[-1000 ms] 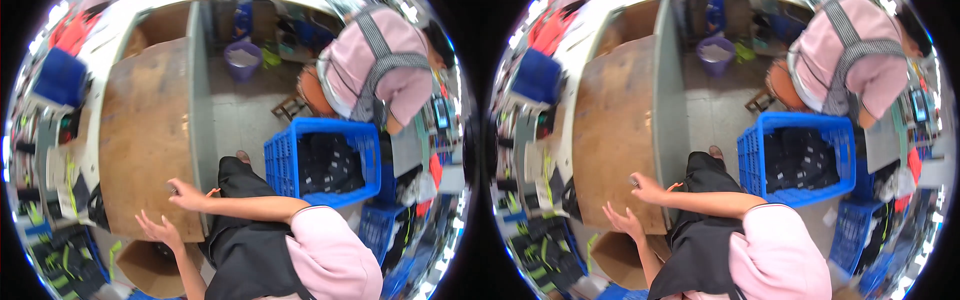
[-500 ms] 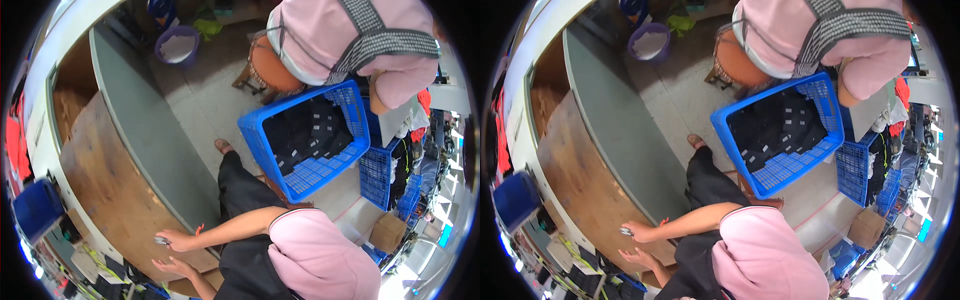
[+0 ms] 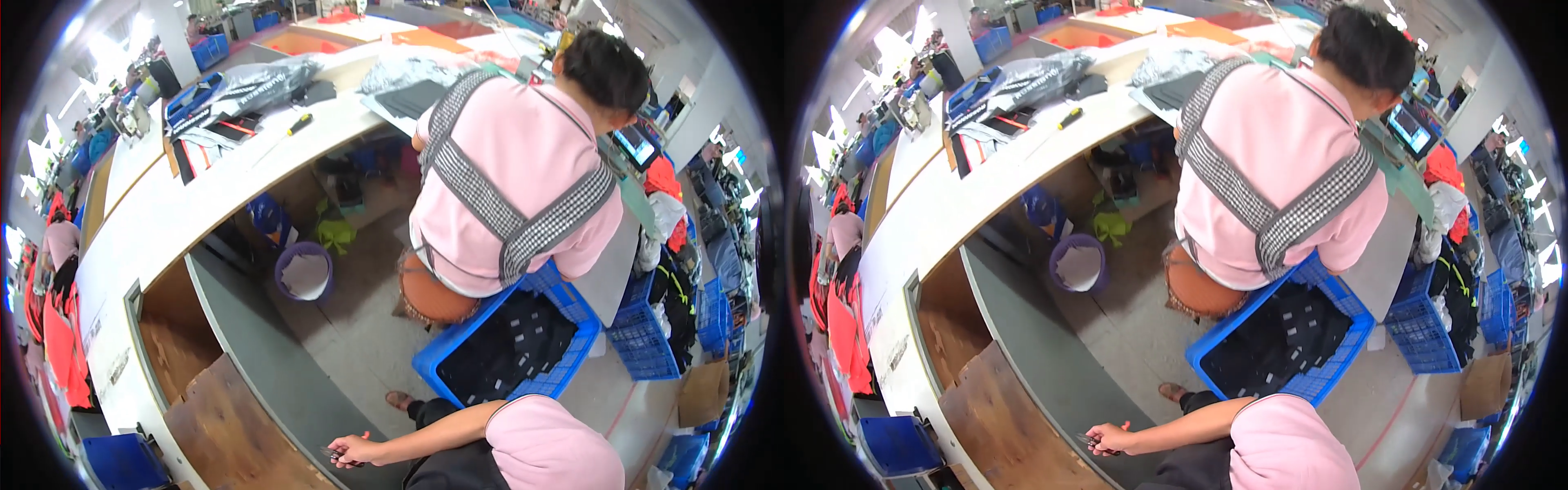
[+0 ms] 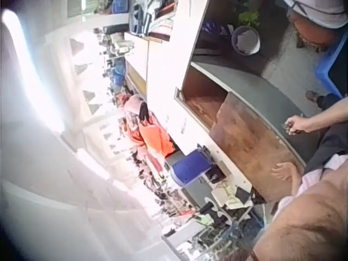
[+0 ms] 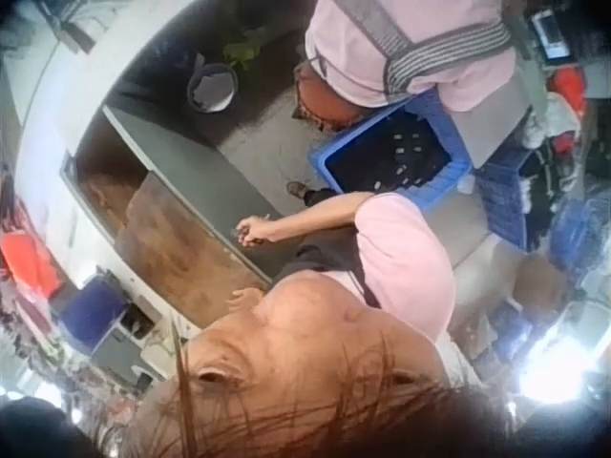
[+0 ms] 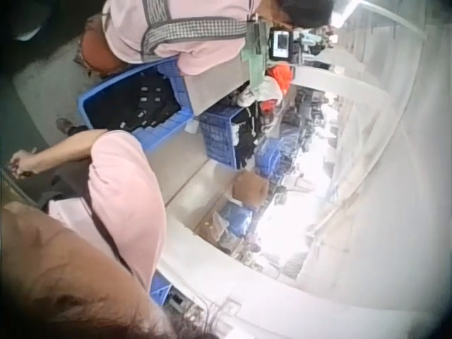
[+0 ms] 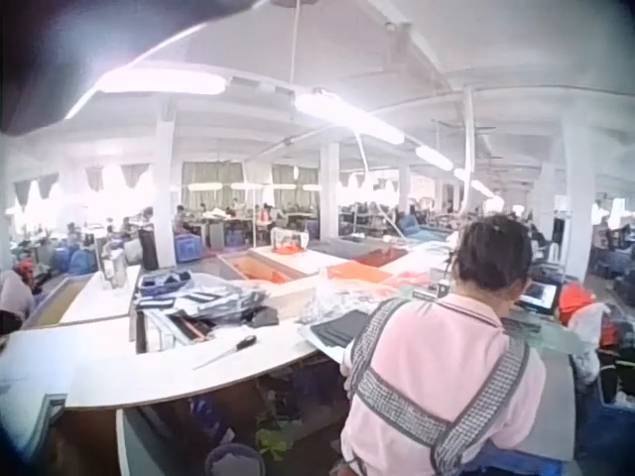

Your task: Cutting or trimming small grey fabric pieces with white tape attached at a workshop desk.

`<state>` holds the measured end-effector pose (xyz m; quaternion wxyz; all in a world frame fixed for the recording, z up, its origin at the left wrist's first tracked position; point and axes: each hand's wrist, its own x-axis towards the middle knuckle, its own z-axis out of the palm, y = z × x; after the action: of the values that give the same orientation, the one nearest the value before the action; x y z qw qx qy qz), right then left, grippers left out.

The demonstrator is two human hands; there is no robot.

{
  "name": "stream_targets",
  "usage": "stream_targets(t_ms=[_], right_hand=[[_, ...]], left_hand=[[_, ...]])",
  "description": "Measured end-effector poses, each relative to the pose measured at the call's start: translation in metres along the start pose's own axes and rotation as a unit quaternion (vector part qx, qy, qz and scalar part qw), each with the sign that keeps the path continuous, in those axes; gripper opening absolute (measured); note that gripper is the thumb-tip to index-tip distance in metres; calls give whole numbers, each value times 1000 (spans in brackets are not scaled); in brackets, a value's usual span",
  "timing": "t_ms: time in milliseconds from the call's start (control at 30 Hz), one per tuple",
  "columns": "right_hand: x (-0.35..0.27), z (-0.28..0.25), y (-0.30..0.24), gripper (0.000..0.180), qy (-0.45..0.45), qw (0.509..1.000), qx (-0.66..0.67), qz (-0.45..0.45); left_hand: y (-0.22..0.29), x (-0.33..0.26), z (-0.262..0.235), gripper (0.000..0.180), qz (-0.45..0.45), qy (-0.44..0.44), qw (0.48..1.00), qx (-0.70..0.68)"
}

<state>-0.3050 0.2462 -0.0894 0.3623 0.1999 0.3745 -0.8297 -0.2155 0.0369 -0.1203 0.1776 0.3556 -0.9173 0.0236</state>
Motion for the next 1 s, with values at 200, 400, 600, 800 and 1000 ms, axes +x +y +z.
stream_targets(t_ms=[200,400,600,800,1000], right_hand=[[-10,-25,-10,44,5,999,-16,-35],[-40,-37,-27,44,32,996,-67,-45],[-72,-44,-53,24,119,968,-143,-168],[-104,-77,-64,19,228,941,-137,-209],[-156,-116,19,27,491,838,-208,-113]], left_hand=[[11,4,-8,43,11,-34,996,-81],[18,12,-10,45,57,-70,986,-141],[60,50,2,49,147,-108,963,-199],[105,119,4,53,367,-182,893,-185],[198,119,0,59,573,-225,774,-146]])
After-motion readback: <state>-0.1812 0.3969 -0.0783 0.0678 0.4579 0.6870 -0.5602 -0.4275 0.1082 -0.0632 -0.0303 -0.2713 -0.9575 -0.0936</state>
